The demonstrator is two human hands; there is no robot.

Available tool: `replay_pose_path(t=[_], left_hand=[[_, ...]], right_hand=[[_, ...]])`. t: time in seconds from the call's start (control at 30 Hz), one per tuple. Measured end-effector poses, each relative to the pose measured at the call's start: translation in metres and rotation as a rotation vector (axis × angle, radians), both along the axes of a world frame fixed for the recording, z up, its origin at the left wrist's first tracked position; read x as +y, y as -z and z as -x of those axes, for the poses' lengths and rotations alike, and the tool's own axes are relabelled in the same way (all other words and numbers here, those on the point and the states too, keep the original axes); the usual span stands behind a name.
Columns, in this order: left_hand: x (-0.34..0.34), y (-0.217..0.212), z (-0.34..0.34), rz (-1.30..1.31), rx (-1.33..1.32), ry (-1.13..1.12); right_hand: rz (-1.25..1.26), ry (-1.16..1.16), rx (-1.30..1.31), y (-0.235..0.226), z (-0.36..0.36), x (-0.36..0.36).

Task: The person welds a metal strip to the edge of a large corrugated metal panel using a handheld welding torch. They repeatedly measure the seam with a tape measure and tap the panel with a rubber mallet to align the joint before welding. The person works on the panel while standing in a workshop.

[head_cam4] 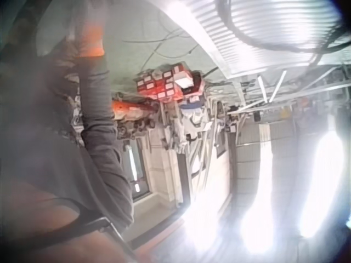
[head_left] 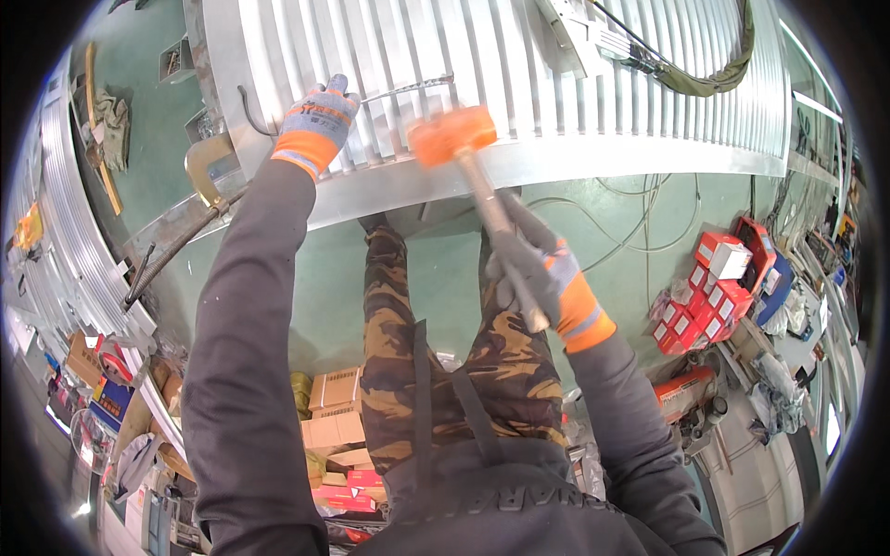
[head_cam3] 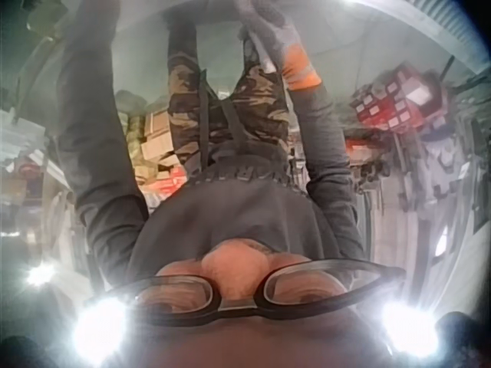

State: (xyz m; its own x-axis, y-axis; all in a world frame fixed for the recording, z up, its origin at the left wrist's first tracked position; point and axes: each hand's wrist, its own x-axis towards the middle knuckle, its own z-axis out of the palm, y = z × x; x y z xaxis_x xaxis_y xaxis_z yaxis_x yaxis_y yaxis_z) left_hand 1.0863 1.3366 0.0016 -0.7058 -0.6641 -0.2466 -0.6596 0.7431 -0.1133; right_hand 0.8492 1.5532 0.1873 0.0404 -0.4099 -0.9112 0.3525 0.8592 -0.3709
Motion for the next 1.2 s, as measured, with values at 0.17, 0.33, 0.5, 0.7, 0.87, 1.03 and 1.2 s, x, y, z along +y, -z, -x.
replay_pose_path(t=[0.17,0.33,0.5,0.7,0.87,1.03,1.2], left_hand=[[-0.009,0.010,-0.006,-0.313,-0.150,-0.110],[0.000,-0.047,0.024,-0.383,-0.219,-0.178],[-0.003,-0.047,0.022,-0.417,-0.277,-0.188],[-0.007,-0.038,0.026,-0.405,-0.264,-0.156],[-0.005,-0.031,0.018,-0.381,-0.314,-0.165],[-0.005,-0.042,0.028,-0.391,-0.263,-0.129],[-0.005,-0.045,0.020,-0.396,-0.261,-0.161]], right_hand=[[0.237,0.206,0.349,0.002,-0.018,0.012],[0.125,0.276,0.378,0.016,0.006,0.011],[0.055,0.231,0.279,-0.001,0.041,0.001],[0.112,0.220,0.364,0.017,0.015,0.018],[0.030,0.112,0.263,0.010,0.038,0.006],[0.041,0.123,0.273,0.009,0.038,0.010],[0.064,0.235,0.383,0.000,0.055,0.017]])
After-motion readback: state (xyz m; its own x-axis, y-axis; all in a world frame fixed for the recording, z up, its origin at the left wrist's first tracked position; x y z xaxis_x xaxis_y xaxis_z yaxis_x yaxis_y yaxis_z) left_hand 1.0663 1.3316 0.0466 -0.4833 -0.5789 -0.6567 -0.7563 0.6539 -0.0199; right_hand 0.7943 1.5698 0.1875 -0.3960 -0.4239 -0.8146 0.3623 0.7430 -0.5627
